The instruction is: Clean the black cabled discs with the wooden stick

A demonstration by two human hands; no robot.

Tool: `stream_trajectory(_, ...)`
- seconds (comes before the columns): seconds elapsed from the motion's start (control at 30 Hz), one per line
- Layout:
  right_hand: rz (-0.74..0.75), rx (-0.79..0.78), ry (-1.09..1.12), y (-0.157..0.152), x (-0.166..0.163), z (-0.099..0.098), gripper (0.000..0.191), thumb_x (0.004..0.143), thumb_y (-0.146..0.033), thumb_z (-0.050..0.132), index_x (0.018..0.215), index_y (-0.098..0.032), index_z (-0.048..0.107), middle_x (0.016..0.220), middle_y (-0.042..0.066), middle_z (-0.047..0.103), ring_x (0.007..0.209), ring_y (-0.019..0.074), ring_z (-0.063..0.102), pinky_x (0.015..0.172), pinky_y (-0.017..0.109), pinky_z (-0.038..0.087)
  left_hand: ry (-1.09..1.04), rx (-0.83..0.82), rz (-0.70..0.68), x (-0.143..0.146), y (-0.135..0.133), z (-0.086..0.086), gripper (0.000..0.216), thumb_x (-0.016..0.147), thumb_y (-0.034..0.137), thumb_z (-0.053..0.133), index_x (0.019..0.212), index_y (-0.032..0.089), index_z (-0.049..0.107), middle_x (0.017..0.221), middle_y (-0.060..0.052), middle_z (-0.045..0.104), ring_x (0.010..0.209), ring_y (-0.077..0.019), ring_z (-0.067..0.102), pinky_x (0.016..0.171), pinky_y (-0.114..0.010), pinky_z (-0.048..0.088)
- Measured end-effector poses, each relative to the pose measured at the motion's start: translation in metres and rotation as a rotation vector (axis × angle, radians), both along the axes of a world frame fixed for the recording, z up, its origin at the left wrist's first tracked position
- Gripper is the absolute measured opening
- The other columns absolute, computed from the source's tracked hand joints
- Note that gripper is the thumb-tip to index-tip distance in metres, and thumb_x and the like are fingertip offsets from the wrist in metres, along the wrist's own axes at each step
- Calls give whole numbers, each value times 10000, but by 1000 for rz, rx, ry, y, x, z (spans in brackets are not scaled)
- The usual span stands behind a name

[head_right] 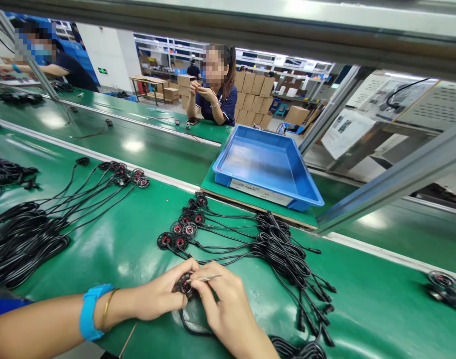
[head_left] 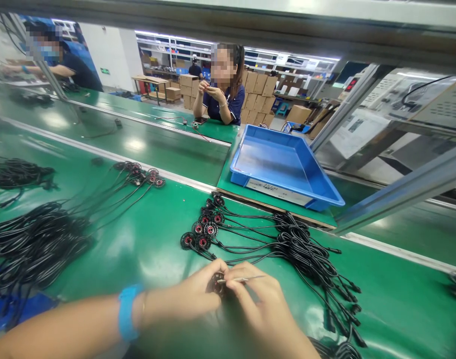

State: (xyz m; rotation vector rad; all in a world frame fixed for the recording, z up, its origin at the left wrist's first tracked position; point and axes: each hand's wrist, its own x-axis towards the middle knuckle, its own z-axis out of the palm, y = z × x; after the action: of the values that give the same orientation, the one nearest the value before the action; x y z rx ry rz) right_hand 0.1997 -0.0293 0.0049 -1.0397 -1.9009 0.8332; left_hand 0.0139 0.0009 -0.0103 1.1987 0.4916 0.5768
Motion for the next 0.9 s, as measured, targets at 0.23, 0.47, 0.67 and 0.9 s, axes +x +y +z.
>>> stream_trajectory(0.23,0,39,38,-8,10,3,166,897,-143,594,994,-261,658,972,5,684,938,156,652,828,283,539,38,-35,-143,-7,9,0,300,732,120,580,964,209,413,782,52,377,675,-101,333,578,-208,269)
stream_trajectory(0.47,53,78,26,-5,-1,-3,184,886,-106,576,967,-260,636,937,-16,684,873,138,652,789,276,531,63,35,-171,-7,9,2,279,765,218,661,896,200,414,857,17,403,774,-132,381,644,-225,333)
stream_trajectory(0.67,-17,115,-86,-5,3,-3,90,901,-170,582,941,-241,620,887,-3,676,813,148,633,755,283,518,57,4,-148,-7,7,-2,289,737,116,568,966,203,414,801,44,399,696,-106,344,581,-210,276)
stream_trajectory(0.9,-162,-52,-73,-3,-7,-5,136,923,-234,546,857,-220,663,807,-3,685,731,131,649,684,234,506,38,1,17,1,-1,0,290,698,112,521,936,209,384,803,42,389,722,-113,357,625,-230,296)
